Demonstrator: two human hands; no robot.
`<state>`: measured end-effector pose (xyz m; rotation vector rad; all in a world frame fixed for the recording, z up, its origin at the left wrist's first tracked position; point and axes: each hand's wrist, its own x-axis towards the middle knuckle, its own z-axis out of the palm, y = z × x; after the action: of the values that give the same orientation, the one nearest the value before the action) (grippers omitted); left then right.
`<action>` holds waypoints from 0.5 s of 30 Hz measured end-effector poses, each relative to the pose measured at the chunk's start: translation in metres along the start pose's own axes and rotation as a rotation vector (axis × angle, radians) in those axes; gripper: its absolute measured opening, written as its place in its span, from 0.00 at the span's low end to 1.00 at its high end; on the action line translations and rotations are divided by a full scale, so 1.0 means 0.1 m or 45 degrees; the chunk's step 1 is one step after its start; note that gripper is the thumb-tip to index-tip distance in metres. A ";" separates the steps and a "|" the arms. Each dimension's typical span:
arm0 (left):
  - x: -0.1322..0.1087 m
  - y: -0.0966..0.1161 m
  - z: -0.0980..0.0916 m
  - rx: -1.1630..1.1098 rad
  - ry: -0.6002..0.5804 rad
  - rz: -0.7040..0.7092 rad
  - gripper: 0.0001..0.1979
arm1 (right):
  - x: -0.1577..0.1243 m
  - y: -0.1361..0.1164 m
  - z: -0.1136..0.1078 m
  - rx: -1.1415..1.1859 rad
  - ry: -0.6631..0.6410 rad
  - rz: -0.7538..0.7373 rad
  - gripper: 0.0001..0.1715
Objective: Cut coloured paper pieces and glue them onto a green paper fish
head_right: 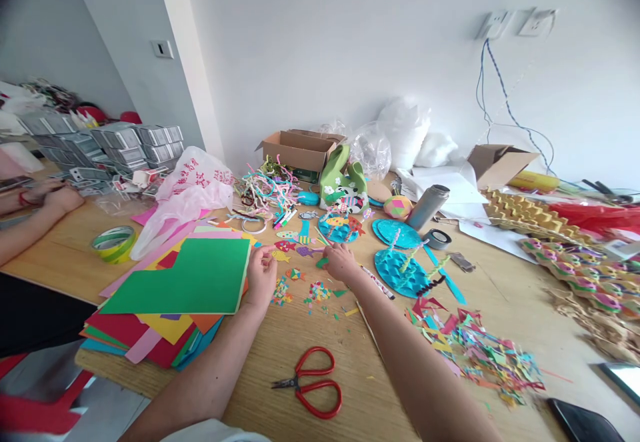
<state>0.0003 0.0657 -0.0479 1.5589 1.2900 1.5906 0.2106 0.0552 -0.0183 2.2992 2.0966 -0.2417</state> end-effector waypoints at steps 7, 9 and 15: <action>0.00 0.03 0.01 0.004 -0.012 -0.005 0.15 | -0.03 -0.05 -0.01 0.009 0.000 0.035 0.13; 0.00 0.04 0.00 0.010 -0.029 -0.006 0.15 | -0.04 -0.05 -0.01 0.017 0.014 0.037 0.11; -0.06 0.05 0.04 -0.094 -0.278 -0.117 0.12 | -0.17 -0.12 -0.06 0.068 0.138 0.016 0.08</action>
<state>0.0064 0.0597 -0.0469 1.5560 1.1545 1.3548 0.1981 0.0401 -0.0088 2.4073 2.1498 -0.1786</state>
